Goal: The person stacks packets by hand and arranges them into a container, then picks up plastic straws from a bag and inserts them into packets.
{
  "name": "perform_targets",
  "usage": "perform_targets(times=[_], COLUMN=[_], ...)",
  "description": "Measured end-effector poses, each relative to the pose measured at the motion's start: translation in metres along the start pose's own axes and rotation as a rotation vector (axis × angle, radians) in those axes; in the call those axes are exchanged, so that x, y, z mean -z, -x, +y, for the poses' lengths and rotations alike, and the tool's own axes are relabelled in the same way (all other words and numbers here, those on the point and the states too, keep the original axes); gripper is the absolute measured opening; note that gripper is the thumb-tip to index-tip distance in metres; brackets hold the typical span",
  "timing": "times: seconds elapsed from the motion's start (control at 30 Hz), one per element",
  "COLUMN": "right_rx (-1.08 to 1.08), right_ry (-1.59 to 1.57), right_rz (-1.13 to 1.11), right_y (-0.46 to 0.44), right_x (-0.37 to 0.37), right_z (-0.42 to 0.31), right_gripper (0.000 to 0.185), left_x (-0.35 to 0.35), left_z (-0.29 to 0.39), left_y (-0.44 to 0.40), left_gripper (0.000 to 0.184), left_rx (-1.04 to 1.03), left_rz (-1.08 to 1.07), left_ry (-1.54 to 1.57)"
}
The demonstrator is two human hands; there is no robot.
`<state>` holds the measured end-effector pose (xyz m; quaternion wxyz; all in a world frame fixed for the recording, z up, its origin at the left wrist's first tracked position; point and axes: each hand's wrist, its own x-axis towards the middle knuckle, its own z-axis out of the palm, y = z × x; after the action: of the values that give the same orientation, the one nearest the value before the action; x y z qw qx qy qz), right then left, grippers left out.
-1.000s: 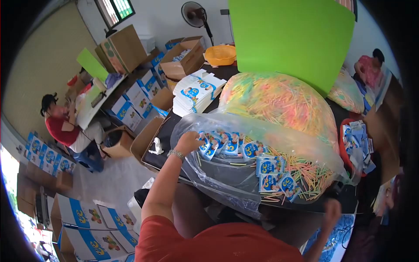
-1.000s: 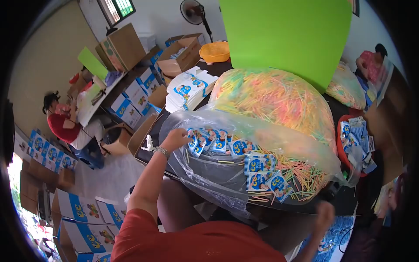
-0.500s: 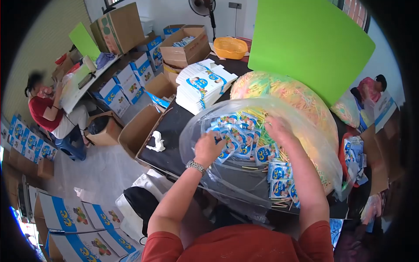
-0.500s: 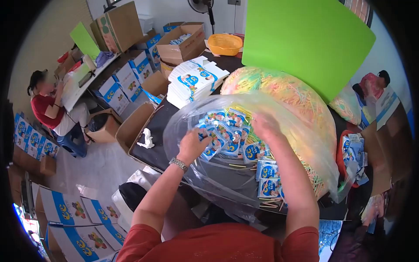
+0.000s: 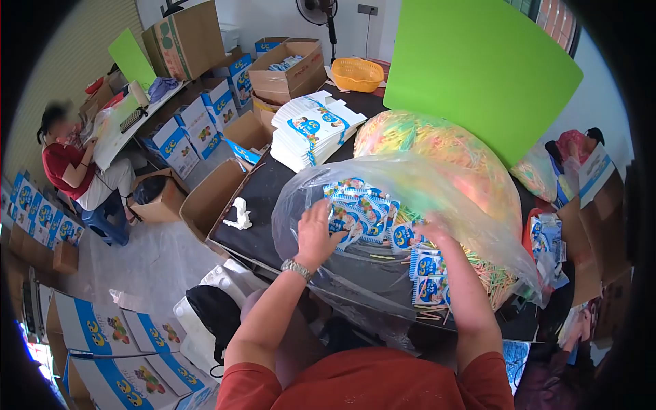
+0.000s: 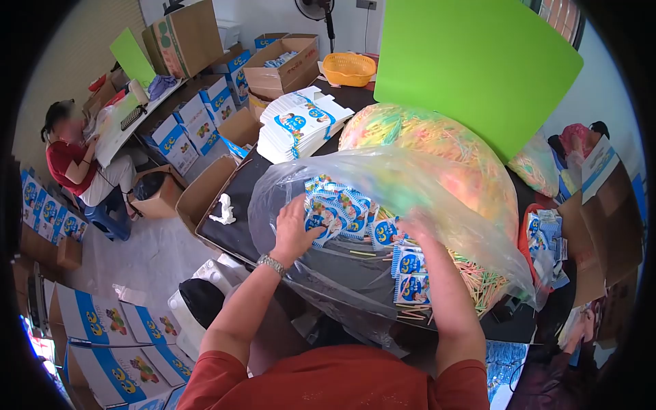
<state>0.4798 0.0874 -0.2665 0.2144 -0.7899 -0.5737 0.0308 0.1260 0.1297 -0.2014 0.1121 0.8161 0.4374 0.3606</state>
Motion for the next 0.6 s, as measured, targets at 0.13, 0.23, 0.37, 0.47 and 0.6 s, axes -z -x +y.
perform_targets(times=[0.13, 0.23, 0.37, 0.47, 0.6], right_rx=[-0.135, -0.186, 0.199, 0.271, 0.239], right_ry=[0.114, 0.169, -0.176, -0.340, -0.329], right_rz=[-0.322, -0.372, -0.087, -0.363, -0.456], right_y=[0.000, 0.001, 0.033, 0.031, 0.015], right_x=[0.017, 0.035, 0.100, 0.136, 0.088], right_z=[-0.014, -0.026, -0.084, -0.140, -0.188], right_gripper=[0.033, 0.031, 0.016, 0.010, 0.009], left_x=[0.010, 0.009, 0.005, -0.010, -0.042], left_z=[0.004, 0.007, 0.012, 0.025, 0.005], left_y=[-0.021, -0.019, -0.016, -0.007, 0.002], left_gripper=[0.089, 0.091, 0.080, 0.074, 0.074], left_rx=[0.295, 0.264, 0.499, 0.529, 0.531], left_rz=[-0.355, -0.456, -0.421, -0.229, -0.148], left_ry=[-0.134, -0.166, 0.034, 0.102, 0.362])
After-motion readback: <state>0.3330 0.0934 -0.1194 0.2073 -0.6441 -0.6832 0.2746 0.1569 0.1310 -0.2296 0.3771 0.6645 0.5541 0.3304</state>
